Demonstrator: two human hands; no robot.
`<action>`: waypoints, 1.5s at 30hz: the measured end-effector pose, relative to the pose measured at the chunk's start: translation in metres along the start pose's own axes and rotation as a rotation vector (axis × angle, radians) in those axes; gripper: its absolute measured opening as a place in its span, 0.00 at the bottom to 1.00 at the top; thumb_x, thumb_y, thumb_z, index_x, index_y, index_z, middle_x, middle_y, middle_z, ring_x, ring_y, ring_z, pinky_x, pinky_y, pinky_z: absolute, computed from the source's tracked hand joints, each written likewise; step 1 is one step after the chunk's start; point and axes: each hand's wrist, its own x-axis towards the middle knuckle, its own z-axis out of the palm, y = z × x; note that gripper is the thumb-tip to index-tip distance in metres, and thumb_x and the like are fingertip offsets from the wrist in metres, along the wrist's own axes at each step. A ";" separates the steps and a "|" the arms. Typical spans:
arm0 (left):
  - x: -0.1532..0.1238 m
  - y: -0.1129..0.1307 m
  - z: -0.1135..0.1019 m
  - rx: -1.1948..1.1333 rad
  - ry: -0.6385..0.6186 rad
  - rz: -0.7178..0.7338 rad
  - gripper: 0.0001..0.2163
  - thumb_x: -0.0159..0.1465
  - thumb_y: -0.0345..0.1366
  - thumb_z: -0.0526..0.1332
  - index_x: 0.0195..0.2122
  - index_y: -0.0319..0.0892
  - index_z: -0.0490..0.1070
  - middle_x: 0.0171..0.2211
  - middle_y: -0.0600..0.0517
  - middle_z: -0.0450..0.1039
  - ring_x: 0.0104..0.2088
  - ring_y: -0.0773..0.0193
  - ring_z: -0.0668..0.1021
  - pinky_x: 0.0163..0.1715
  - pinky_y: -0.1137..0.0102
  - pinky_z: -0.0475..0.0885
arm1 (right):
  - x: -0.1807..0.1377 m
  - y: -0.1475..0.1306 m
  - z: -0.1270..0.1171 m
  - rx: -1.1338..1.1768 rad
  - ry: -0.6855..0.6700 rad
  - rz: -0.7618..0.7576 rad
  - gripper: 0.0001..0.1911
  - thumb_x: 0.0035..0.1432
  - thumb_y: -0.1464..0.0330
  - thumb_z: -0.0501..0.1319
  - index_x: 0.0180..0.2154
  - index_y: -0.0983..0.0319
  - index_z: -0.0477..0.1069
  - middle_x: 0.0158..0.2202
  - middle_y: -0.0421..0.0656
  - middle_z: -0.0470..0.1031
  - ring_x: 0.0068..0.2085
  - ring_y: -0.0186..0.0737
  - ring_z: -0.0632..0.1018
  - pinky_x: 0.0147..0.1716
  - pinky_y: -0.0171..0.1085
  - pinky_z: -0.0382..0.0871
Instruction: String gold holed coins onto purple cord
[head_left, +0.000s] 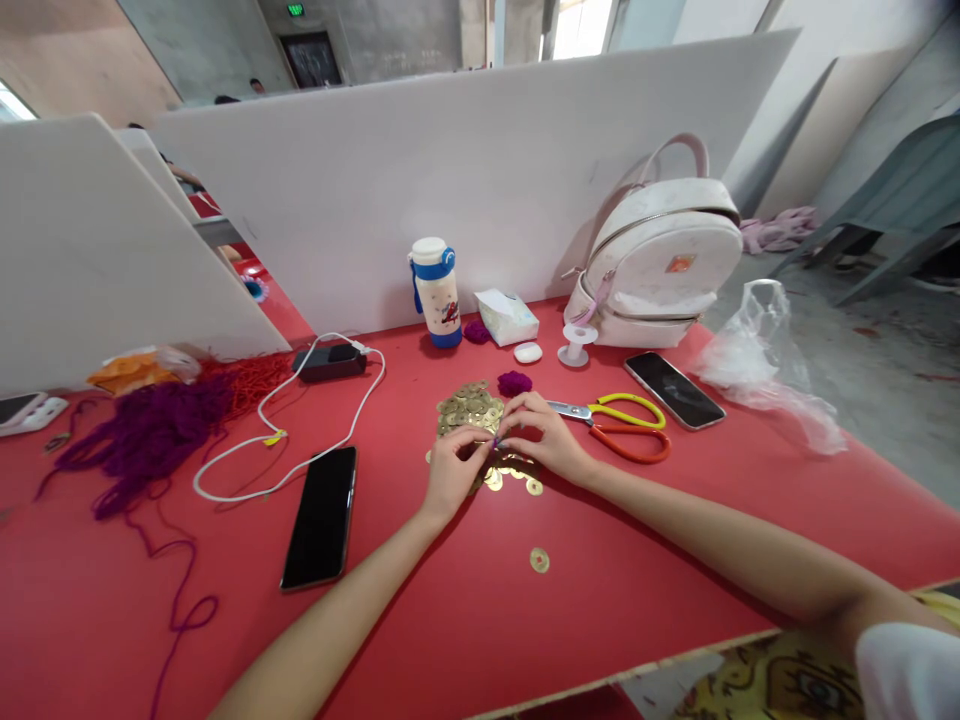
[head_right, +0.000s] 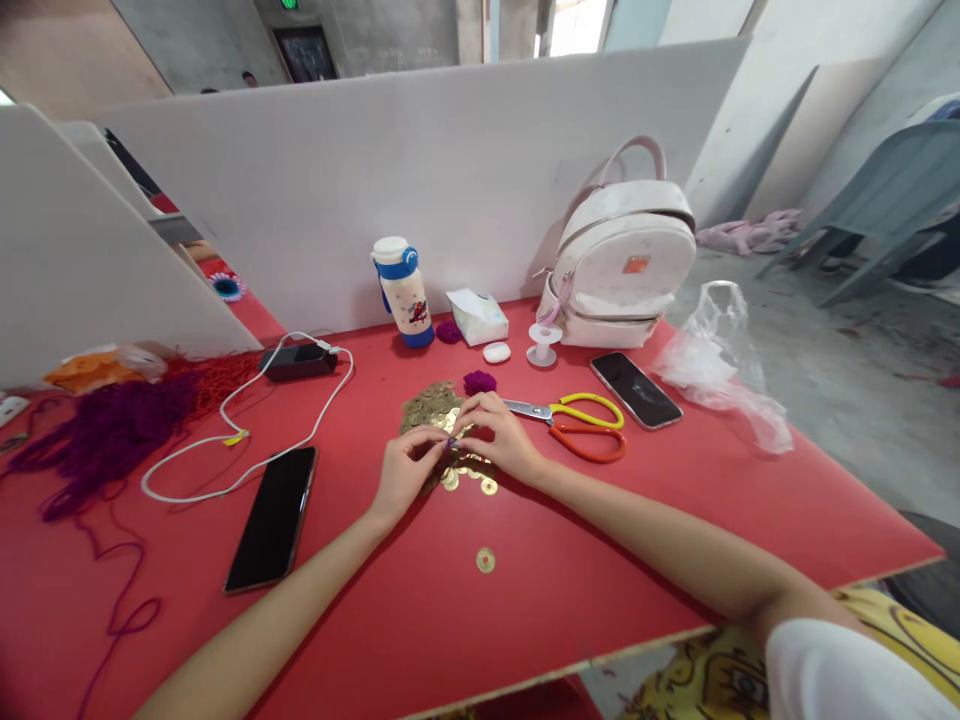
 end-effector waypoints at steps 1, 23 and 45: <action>0.000 0.000 0.000 0.004 -0.005 0.001 0.05 0.57 0.32 0.63 0.27 0.42 0.78 0.33 0.47 0.80 0.35 0.59 0.79 0.38 0.66 0.74 | 0.000 0.000 0.000 0.004 -0.006 0.001 0.02 0.57 0.67 0.66 0.34 0.58 0.76 0.40 0.44 0.71 0.45 0.44 0.72 0.48 0.47 0.66; 0.002 0.001 0.000 -0.040 -0.039 0.007 0.07 0.56 0.27 0.62 0.30 0.42 0.79 0.34 0.48 0.80 0.38 0.59 0.80 0.41 0.66 0.74 | 0.005 0.003 -0.001 0.234 -0.035 0.167 0.05 0.57 0.68 0.64 0.29 0.61 0.73 0.39 0.43 0.68 0.45 0.42 0.72 0.50 0.45 0.64; 0.001 -0.004 0.001 -0.085 -0.016 -0.045 0.05 0.57 0.31 0.62 0.30 0.41 0.79 0.35 0.47 0.79 0.37 0.59 0.79 0.38 0.68 0.73 | 0.002 -0.003 -0.001 0.106 0.075 0.024 0.02 0.58 0.68 0.64 0.33 0.57 0.77 0.39 0.43 0.69 0.44 0.43 0.72 0.48 0.46 0.66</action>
